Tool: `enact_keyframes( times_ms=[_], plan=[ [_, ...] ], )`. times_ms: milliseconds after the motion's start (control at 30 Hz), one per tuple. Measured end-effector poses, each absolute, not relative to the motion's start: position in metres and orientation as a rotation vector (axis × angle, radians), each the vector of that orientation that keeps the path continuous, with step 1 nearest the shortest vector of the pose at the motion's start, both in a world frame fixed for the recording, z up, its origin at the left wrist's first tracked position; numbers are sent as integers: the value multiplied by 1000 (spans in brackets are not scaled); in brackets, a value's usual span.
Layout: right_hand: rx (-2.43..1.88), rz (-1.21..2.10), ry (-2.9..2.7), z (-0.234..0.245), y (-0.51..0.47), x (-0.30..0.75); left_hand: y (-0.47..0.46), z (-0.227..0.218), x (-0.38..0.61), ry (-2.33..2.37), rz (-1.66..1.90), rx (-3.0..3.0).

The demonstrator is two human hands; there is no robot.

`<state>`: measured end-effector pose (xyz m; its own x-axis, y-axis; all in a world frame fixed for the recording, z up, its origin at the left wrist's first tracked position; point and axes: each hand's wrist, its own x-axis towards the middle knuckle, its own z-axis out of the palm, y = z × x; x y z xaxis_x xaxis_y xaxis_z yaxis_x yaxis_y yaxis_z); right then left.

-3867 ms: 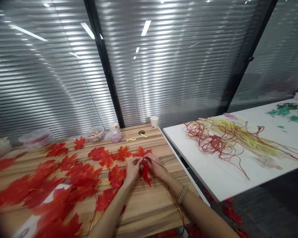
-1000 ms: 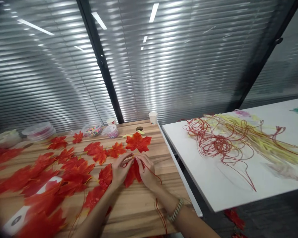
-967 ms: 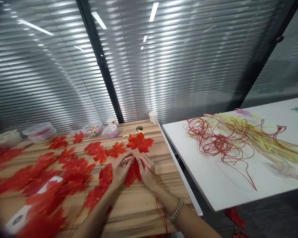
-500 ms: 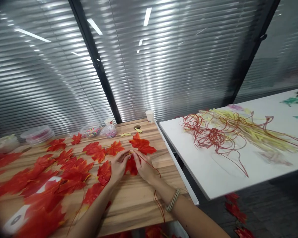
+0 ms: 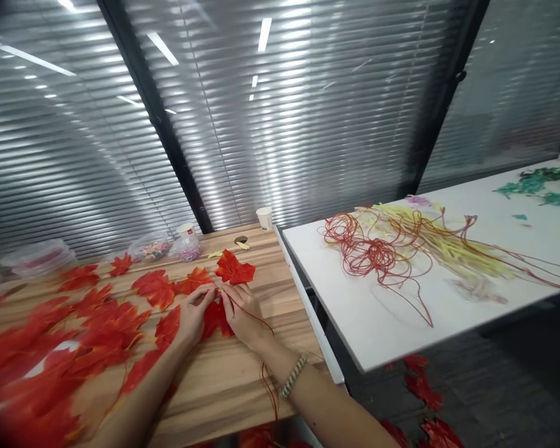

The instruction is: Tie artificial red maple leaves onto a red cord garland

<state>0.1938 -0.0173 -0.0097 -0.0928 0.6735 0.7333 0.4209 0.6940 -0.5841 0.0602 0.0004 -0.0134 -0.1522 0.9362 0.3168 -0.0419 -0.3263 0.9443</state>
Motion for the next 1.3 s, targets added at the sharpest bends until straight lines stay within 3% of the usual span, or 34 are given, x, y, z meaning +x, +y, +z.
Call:
enact_keyframes(
  times_ms=[233,1300],
  plan=[
    [-856,336,-1667,-13,-16,196,-5,-7,60,1003,1432,1099],
    [-994,445,-1601,-13,-5,212,-4,-10,76,944,1411,1039]
  ],
)
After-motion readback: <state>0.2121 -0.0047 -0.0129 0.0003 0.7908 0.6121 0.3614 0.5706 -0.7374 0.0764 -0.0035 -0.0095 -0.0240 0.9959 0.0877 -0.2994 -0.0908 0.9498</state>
